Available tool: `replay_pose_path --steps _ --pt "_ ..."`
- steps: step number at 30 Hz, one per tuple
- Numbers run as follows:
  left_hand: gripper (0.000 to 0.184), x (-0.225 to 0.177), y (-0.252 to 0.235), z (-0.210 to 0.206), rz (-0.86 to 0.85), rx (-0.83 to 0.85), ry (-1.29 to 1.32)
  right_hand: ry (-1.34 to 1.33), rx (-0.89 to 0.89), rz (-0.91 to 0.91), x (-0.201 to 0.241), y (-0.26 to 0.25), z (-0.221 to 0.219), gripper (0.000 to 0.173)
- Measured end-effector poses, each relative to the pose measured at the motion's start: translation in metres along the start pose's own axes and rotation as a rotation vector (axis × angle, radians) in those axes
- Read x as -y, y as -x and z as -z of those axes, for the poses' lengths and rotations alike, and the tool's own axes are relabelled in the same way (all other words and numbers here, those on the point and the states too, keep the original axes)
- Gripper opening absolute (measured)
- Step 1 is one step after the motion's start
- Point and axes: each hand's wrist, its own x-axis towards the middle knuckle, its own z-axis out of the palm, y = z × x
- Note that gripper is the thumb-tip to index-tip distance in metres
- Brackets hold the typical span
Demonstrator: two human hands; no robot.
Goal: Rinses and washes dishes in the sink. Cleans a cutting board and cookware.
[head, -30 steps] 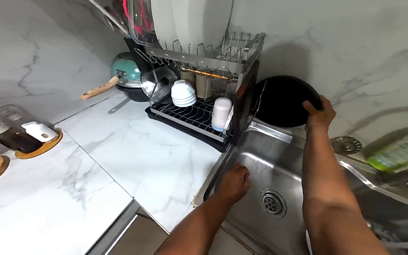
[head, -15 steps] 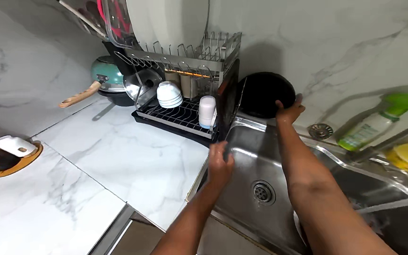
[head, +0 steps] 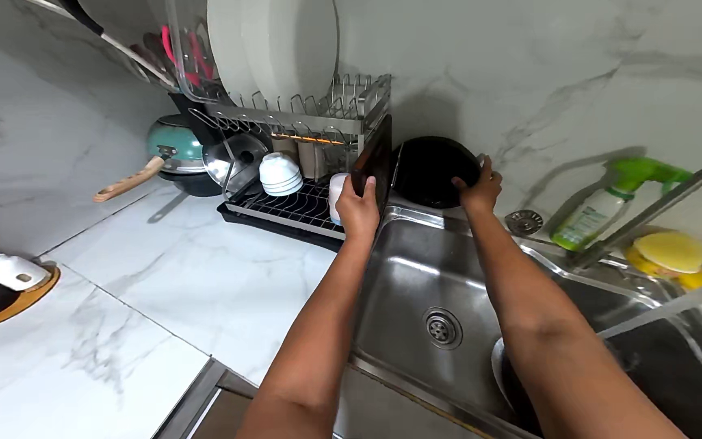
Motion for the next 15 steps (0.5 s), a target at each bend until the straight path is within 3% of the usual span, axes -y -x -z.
replay_pose_path --steps 11,15 --pt "0.030 -0.005 0.038 0.026 -0.190 -0.240 0.168 0.015 0.055 0.001 -0.016 0.003 -0.010 0.097" --pt "0.030 -0.024 0.046 0.054 -0.240 -0.255 0.170 -0.080 0.031 0.019 -0.010 0.004 -0.011 0.081"
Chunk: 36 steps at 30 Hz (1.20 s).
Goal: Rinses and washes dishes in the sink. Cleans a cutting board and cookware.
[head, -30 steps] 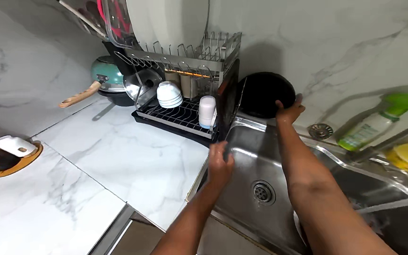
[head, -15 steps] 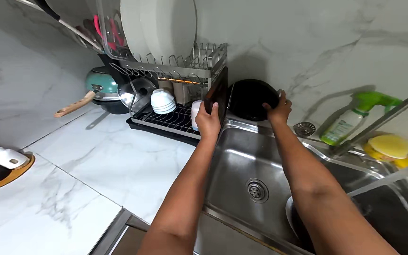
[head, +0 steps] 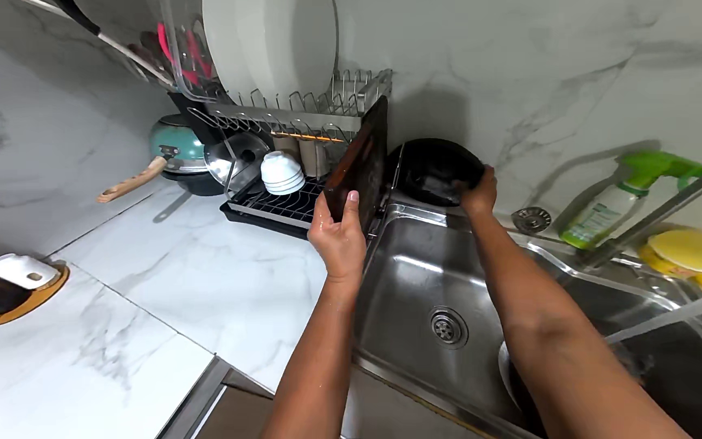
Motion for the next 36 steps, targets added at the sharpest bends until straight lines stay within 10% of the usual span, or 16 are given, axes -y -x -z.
replay_pose_path --steps 12,23,30,36 --pt "0.022 -0.028 -0.015 0.096 0.029 0.000 0.269 -0.188 -0.012 -0.060 -0.016 -0.009 0.031 0.073" --pt "0.030 -0.052 -0.024 0.225 -0.027 0.216 0.166 0.068 0.075 -0.170 -0.045 0.101 0.132 0.066" --pt "0.027 -0.058 0.016 0.172 0.027 0.451 0.201 -0.111 0.369 -0.629 -0.146 0.145 0.075 0.066" --pt "0.018 -0.043 0.051 0.072 0.438 0.456 0.413 0.122 0.643 -0.750 -0.209 0.182 0.041 0.072"
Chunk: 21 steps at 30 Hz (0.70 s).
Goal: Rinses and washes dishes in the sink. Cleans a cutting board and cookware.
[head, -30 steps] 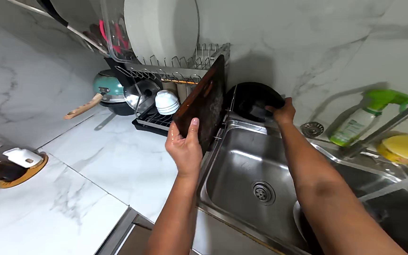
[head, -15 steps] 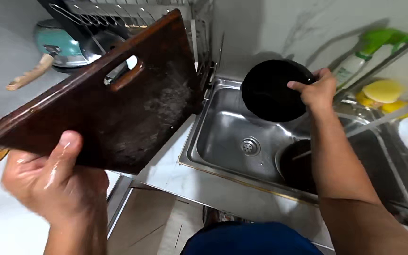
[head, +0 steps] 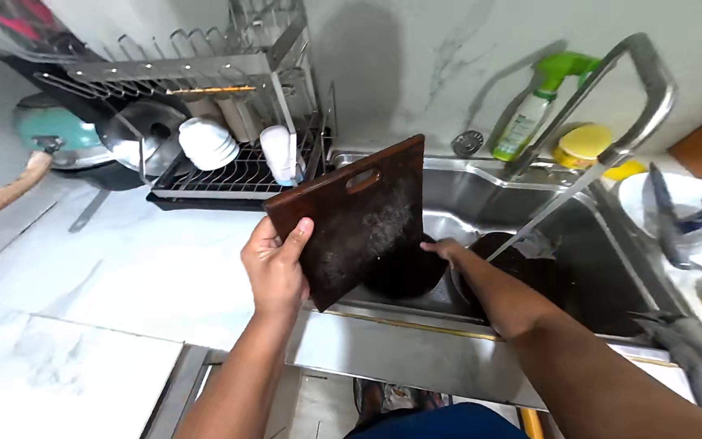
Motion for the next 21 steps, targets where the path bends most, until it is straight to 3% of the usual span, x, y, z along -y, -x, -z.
replay_pose_path --steps 3,6,11,16,21 --pt "0.015 0.028 -0.012 -0.029 0.169 -0.076 0.029 0.301 0.089 0.009 0.002 -0.008 -0.014 0.071" --pt "0.015 0.044 -0.016 -0.047 0.214 -0.091 -0.036 0.476 0.177 0.130 0.020 0.007 -0.021 0.056" --pt "0.014 0.076 -0.013 -0.076 0.300 -0.083 -0.065 0.281 0.308 0.155 0.013 0.022 0.021 0.034" --pt "0.016 0.111 0.008 -0.121 0.569 -0.098 -0.050 0.444 0.161 0.114 -0.027 0.069 0.107 0.037" --pt "0.023 0.155 0.041 -0.177 0.770 -0.031 0.000 0.616 -0.127 0.166 -0.048 0.132 0.188 0.025"
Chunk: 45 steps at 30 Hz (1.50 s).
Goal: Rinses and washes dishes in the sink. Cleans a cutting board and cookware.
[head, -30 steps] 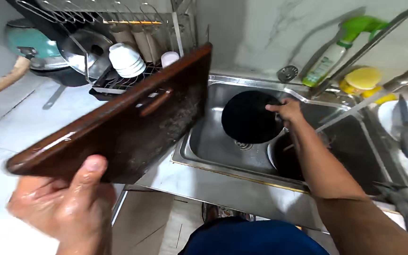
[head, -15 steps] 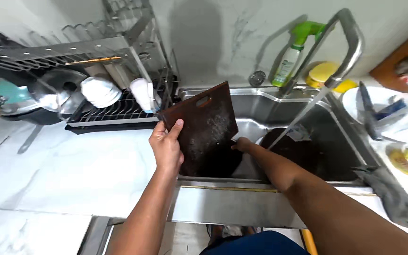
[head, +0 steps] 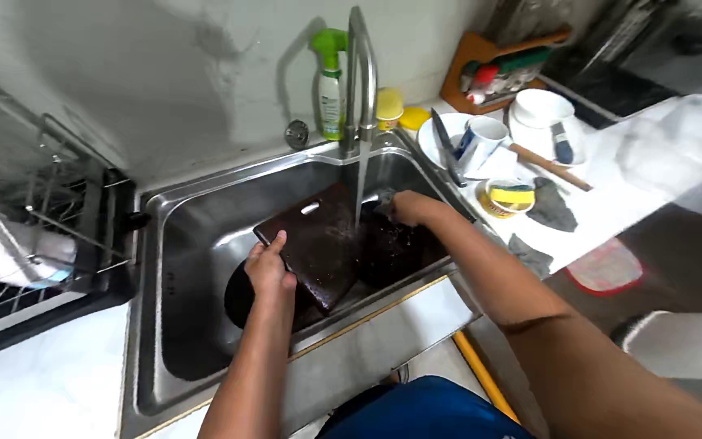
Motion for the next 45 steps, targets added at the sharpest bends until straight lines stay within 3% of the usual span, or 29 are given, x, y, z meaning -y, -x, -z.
replay_pose_path --steps 4,7,10,12,15,17,20,22,24,26,28,30,33,34,36,38,40,42,45 --pt "0.027 0.043 -0.007 -0.032 0.141 0.013 0.021 0.018 -0.244 -0.097 -0.039 0.057 0.043 0.021" --pt "0.032 0.062 -0.011 -0.044 0.223 0.050 0.008 0.040 -0.449 -0.238 -0.106 0.102 0.066 0.024" --pt "0.040 0.075 -0.021 -0.039 0.292 0.074 -0.035 0.148 -0.416 -0.330 -0.182 0.117 0.055 0.024" --pt "0.044 0.082 -0.028 -0.034 0.338 0.106 -0.061 0.085 -0.461 -0.322 -0.204 0.123 0.046 0.017" --pt "0.049 0.089 -0.037 -0.028 0.365 0.202 -0.120 -0.161 -0.627 -0.253 -0.174 0.160 0.061 0.019" --pt "0.055 0.092 -0.039 -0.026 0.364 0.260 -0.162 -0.328 -0.666 -0.100 -0.134 0.177 0.070 0.020" --pt "0.057 0.092 -0.035 -0.027 0.329 0.276 -0.218 -0.489 -0.443 0.100 -0.067 0.139 0.049 0.019" --pt "0.054 0.090 -0.031 -0.029 0.302 0.265 -0.227 -0.431 -0.247 0.053 -0.043 0.065 0.009 0.018" --pt "0.053 0.092 -0.028 -0.029 0.293 0.246 -0.231 -0.250 -0.199 -0.106 -0.030 0.002 -0.031 0.027" --pt "0.054 0.090 -0.029 -0.032 0.295 0.219 -0.239 -0.188 -0.197 -0.122 -0.016 -0.025 -0.048 0.032" --pt "0.054 0.088 -0.031 -0.033 0.299 0.202 -0.242 -0.226 -0.170 -0.010 0.000 -0.030 -0.065 0.027" --pt "0.053 0.088 -0.030 -0.035 0.315 0.191 -0.244 -0.178 -0.069 0.070 0.036 -0.015 -0.082 0.034" --pt "0.049 0.089 -0.030 -0.036 0.311 0.174 -0.276 -0.176 -0.072 0.361 0.092 0.015 -0.100 0.031" --pt "0.048 0.087 -0.032 -0.037 0.315 0.172 -0.275 -0.213 -0.087 0.423 0.093 0.013 -0.100 0.032" --pt "0.050 0.089 -0.034 -0.036 0.341 0.172 -0.233 -0.266 -0.161 0.367 0.055 -0.009 -0.094 0.049" --pt "0.054 0.089 -0.032 -0.036 0.356 0.171 -0.226 -0.155 -0.270 0.115 -0.012 -0.043 -0.084 0.057" --pt "0.054 0.088 -0.030 -0.038 0.351 0.157 -0.238 -0.072 -0.252 -0.144 -0.040 -0.057 -0.071 0.058" --pt "0.054 0.087 -0.027 -0.041 0.343 0.150 -0.246 -0.056 -0.164 -0.214 0.000 -0.047 -0.071 0.047" --pt "0.049 0.091 -0.027 -0.042 0.338 0.130 -0.261 -0.166 -0.118 0.095 0.071 -0.027 -0.089 0.034"
